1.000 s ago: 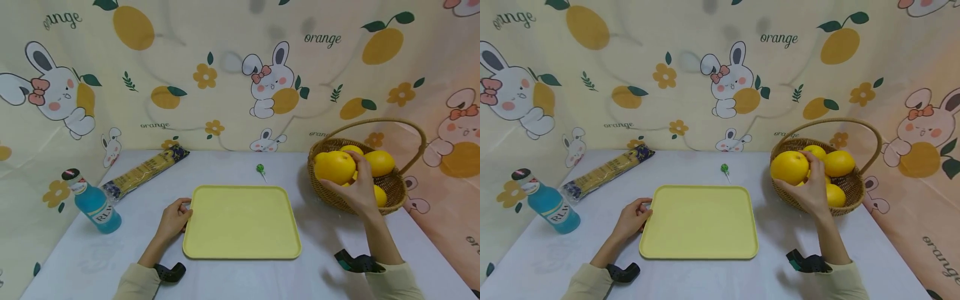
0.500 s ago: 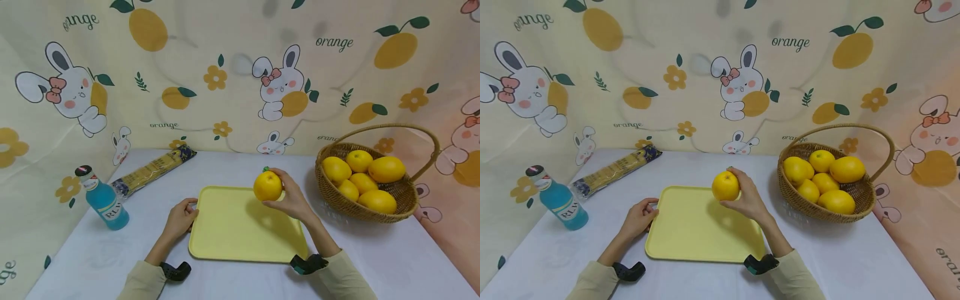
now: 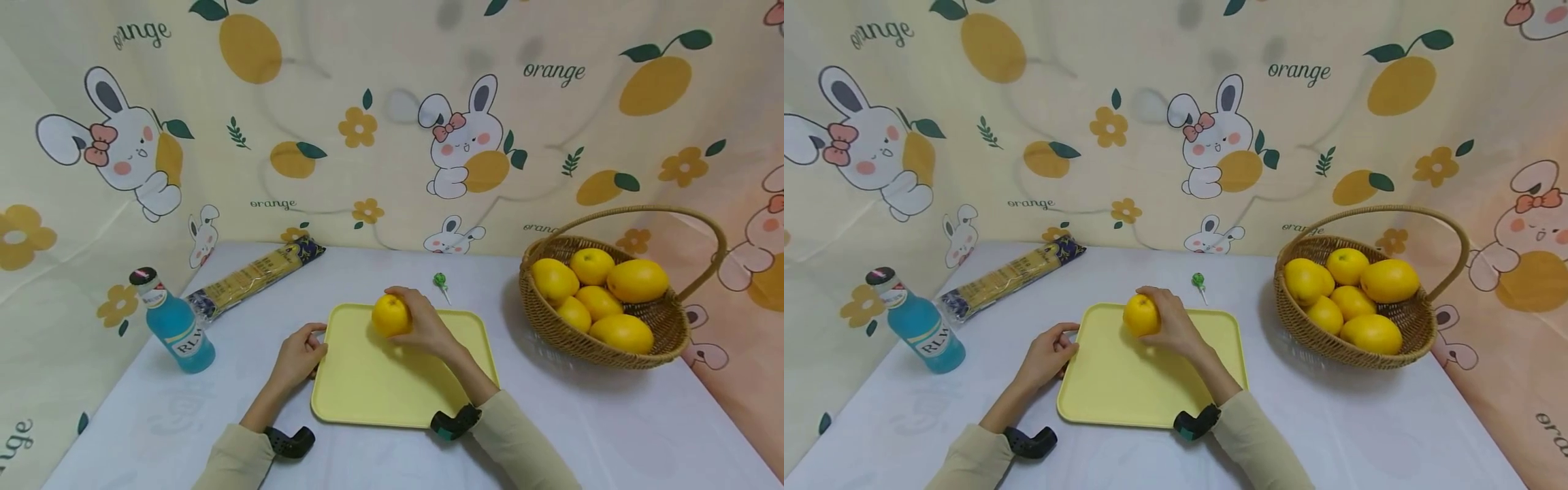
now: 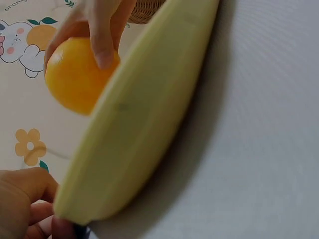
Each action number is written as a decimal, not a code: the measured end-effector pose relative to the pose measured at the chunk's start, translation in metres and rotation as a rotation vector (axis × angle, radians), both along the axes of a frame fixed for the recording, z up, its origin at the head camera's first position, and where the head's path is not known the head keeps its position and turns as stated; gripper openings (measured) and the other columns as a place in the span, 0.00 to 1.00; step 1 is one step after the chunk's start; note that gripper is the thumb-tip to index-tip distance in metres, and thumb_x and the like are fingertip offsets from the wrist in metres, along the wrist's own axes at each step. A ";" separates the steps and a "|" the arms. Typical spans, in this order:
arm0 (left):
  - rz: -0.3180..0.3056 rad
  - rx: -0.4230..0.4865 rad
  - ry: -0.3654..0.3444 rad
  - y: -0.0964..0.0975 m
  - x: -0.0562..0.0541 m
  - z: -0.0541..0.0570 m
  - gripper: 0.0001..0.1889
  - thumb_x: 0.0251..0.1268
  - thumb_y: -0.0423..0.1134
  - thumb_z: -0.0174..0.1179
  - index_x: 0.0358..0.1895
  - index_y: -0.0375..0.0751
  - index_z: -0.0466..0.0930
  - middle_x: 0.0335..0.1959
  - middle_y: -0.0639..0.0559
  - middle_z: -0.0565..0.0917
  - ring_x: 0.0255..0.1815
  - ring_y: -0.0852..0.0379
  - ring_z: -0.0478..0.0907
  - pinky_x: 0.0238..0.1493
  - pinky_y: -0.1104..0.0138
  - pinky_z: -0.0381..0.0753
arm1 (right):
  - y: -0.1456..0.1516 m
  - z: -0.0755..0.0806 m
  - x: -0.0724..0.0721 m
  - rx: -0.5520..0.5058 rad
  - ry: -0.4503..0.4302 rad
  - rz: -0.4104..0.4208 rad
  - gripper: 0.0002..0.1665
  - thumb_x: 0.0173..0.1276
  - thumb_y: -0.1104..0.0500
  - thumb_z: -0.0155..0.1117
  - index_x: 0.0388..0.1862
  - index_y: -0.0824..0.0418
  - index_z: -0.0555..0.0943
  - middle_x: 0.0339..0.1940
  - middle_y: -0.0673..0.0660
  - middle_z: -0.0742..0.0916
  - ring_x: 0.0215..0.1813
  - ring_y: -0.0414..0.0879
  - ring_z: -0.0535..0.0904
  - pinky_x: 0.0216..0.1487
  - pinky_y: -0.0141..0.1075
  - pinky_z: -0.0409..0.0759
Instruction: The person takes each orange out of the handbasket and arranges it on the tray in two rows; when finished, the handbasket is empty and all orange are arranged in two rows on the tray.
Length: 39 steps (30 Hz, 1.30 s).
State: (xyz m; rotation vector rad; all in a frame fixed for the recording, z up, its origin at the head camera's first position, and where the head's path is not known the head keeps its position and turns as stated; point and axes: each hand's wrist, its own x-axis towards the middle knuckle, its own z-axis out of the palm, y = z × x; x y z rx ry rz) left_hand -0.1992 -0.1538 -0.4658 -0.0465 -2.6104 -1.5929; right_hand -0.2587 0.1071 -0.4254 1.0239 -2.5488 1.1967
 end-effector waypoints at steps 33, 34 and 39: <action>0.018 0.000 0.014 0.001 0.001 -0.004 0.20 0.53 0.28 0.58 0.53 0.34 0.75 0.21 0.50 0.73 0.09 0.61 0.67 0.09 0.71 0.70 | -0.084 -0.010 -0.013 0.039 -0.034 -0.071 0.51 0.45 0.57 0.78 0.67 0.53 0.62 0.59 0.61 0.71 0.58 0.53 0.69 0.61 0.49 0.69; 0.020 -0.003 0.014 0.000 0.001 -0.004 0.20 0.53 0.28 0.58 0.53 0.34 0.75 0.21 0.50 0.73 0.09 0.61 0.67 0.09 0.71 0.70 | -0.084 -0.011 -0.013 0.038 -0.032 -0.071 0.51 0.44 0.57 0.78 0.67 0.53 0.62 0.58 0.61 0.71 0.58 0.53 0.69 0.61 0.50 0.69; 0.016 -0.009 0.020 -0.001 -0.001 -0.002 0.20 0.53 0.29 0.58 0.53 0.34 0.75 0.21 0.51 0.74 0.09 0.61 0.67 0.09 0.71 0.70 | -0.086 -0.011 -0.014 0.034 -0.052 -0.079 0.54 0.43 0.56 0.79 0.69 0.53 0.60 0.58 0.62 0.70 0.58 0.54 0.69 0.61 0.50 0.69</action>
